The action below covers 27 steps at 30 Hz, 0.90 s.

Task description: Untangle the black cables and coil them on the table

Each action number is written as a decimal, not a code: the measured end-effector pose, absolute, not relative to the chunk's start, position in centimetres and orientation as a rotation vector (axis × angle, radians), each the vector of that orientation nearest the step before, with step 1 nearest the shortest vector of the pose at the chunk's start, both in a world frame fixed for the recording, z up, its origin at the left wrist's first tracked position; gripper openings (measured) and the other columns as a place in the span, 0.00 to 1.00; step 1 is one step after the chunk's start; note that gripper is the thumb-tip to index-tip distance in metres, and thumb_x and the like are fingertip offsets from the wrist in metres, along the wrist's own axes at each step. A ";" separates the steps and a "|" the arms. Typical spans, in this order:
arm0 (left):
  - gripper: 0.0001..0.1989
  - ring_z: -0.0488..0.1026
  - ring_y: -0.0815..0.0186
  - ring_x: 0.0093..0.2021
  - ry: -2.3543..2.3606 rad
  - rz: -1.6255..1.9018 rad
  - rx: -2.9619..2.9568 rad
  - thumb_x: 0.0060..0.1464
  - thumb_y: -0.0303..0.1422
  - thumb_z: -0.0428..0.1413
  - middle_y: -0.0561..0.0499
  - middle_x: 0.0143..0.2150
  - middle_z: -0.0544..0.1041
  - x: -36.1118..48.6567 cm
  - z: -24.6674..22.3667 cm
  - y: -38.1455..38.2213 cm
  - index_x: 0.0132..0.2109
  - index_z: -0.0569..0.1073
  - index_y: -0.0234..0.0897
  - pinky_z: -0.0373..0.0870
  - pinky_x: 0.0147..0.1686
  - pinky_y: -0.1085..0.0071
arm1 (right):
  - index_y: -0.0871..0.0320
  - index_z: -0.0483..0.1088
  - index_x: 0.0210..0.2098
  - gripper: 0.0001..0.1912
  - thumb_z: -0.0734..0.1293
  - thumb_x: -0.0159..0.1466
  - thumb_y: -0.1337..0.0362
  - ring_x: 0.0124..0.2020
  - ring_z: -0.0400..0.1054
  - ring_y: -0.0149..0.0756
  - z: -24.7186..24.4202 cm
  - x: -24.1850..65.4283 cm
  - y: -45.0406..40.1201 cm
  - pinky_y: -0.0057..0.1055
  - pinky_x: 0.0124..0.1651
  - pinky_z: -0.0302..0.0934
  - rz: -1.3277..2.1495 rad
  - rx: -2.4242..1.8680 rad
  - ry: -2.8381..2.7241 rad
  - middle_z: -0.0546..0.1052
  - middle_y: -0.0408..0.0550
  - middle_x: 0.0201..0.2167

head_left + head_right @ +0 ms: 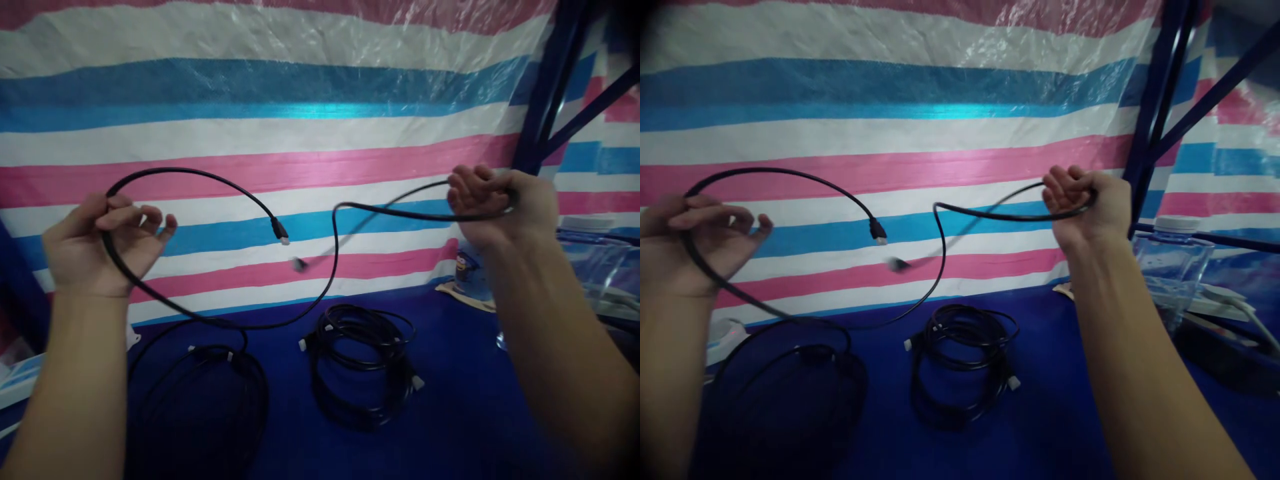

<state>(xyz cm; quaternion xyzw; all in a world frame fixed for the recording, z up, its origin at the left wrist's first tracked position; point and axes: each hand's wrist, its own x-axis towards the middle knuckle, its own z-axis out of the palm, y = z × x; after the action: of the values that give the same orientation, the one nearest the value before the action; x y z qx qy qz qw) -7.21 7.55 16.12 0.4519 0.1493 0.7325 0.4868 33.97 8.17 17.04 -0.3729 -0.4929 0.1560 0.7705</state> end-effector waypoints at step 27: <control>0.03 0.47 0.79 0.14 0.773 1.519 1.754 0.43 0.25 0.60 0.58 0.17 0.56 4.1 17.2 4.9 0.30 0.74 0.33 0.42 0.12 0.78 | 0.60 0.69 0.38 0.13 0.64 0.60 0.58 0.22 0.65 0.30 16.4 25.2 4.8 0.29 0.28 0.59 0.703 -0.952 -2.118 0.70 0.43 0.20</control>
<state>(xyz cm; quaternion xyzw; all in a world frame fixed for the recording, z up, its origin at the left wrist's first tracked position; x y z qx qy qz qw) 4.11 4.85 17.19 0.6743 0.2972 0.5838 0.3409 25.17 4.80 16.36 -0.3675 -0.8178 0.2715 0.3501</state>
